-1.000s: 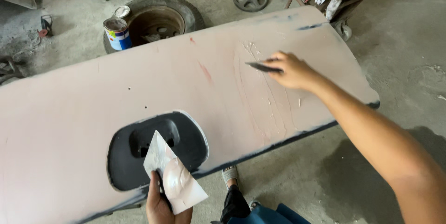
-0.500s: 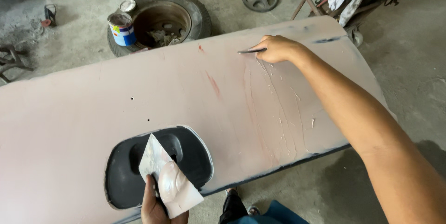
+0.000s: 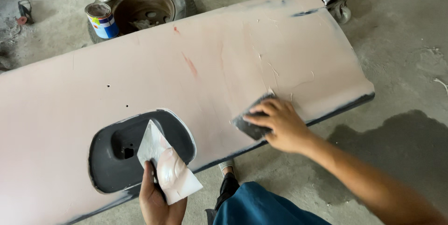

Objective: The person uses a putty knife to spread a beige filler paste onto a large pinkish car panel, smoothing it across the surface. The person repeatedly scoops filler from a metal palette and applies it to the panel.

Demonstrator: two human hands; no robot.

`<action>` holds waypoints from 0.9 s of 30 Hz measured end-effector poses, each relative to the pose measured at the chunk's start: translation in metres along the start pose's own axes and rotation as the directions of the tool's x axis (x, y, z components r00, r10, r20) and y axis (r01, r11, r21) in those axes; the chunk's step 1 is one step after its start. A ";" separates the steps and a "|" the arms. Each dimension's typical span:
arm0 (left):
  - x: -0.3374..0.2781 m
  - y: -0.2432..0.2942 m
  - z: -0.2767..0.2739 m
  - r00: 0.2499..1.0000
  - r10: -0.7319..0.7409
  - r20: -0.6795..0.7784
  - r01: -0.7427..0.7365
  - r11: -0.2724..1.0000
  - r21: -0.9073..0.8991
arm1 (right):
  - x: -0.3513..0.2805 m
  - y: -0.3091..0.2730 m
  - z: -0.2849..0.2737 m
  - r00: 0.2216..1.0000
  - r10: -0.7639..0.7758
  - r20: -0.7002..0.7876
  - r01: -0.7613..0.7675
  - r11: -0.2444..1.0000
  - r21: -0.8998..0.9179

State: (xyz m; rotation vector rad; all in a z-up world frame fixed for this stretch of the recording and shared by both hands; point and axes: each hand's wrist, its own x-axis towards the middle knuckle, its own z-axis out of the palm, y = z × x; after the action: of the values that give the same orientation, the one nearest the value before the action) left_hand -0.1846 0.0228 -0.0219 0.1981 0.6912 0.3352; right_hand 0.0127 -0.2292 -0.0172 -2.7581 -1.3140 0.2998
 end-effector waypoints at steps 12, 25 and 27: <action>-0.018 -0.011 -0.005 1.000 -0.016 0.016 0.015 0.998 0.058 | -0.099 -0.022 0.044 0.999 0.033 0.029 -0.033 0.999 -0.009; 0.025 0.002 -0.008 1.000 0.009 0.012 -0.010 0.995 0.099 | 0.107 0.172 -0.059 0.956 0.238 -0.170 -0.215 0.966 0.145; 0.040 0.008 -0.013 1.000 0.019 -0.022 -0.016 0.994 0.109 | 0.149 0.191 -0.064 0.959 0.257 -0.118 -0.238 0.960 0.150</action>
State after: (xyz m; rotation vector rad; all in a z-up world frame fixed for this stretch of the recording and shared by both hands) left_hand -0.1663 0.0456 -0.0523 0.3047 0.7310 0.3170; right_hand 0.2630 -0.2326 -0.0042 -2.7709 -0.8828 0.2008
